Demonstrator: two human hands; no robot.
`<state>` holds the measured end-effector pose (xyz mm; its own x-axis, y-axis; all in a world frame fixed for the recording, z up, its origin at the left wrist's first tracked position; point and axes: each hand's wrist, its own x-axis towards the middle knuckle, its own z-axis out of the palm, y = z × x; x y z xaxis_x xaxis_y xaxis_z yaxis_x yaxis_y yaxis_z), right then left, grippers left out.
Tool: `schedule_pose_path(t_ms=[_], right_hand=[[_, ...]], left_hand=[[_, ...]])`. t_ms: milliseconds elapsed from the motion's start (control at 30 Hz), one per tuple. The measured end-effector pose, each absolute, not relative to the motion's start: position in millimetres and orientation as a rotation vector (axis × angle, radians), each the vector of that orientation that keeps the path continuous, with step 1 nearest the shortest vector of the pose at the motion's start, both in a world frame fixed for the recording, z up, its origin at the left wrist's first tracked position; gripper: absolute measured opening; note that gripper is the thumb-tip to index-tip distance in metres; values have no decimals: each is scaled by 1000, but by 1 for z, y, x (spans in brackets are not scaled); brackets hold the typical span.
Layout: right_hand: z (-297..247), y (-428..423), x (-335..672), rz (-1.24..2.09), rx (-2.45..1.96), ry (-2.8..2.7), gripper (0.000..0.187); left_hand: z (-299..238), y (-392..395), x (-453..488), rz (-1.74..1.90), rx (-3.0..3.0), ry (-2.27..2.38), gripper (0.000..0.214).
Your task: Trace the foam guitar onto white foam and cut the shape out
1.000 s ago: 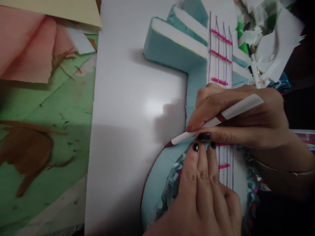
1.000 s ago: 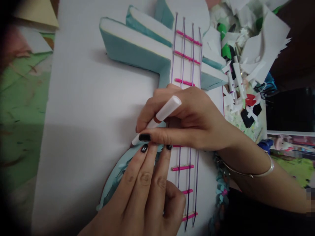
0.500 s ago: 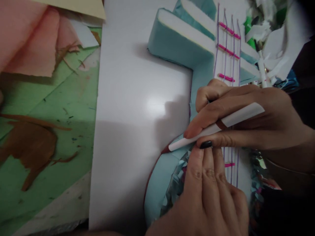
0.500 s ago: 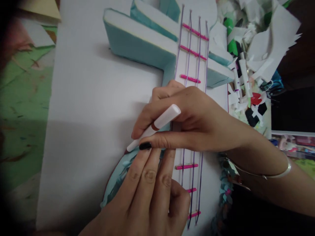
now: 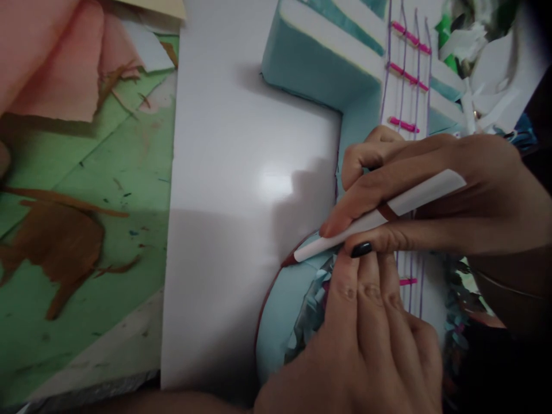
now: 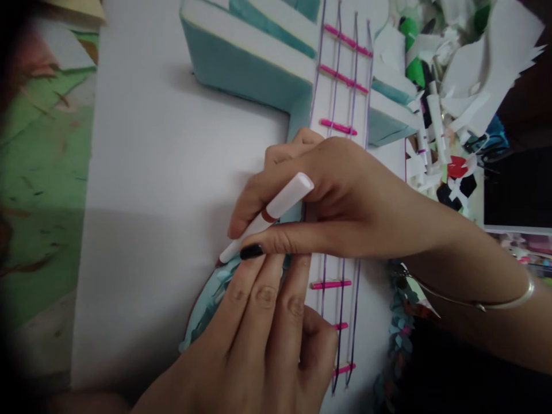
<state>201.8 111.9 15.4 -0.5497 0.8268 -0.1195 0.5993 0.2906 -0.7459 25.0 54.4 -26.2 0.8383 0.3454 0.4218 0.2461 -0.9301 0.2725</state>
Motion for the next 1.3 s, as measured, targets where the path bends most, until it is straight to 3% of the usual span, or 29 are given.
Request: schedule_pose_path(t_ms=[1300], right_hand=[[14,108,207,1149,-1405,-2047,8]], left_hand=[[-34,56,30,825,2891,508,21]])
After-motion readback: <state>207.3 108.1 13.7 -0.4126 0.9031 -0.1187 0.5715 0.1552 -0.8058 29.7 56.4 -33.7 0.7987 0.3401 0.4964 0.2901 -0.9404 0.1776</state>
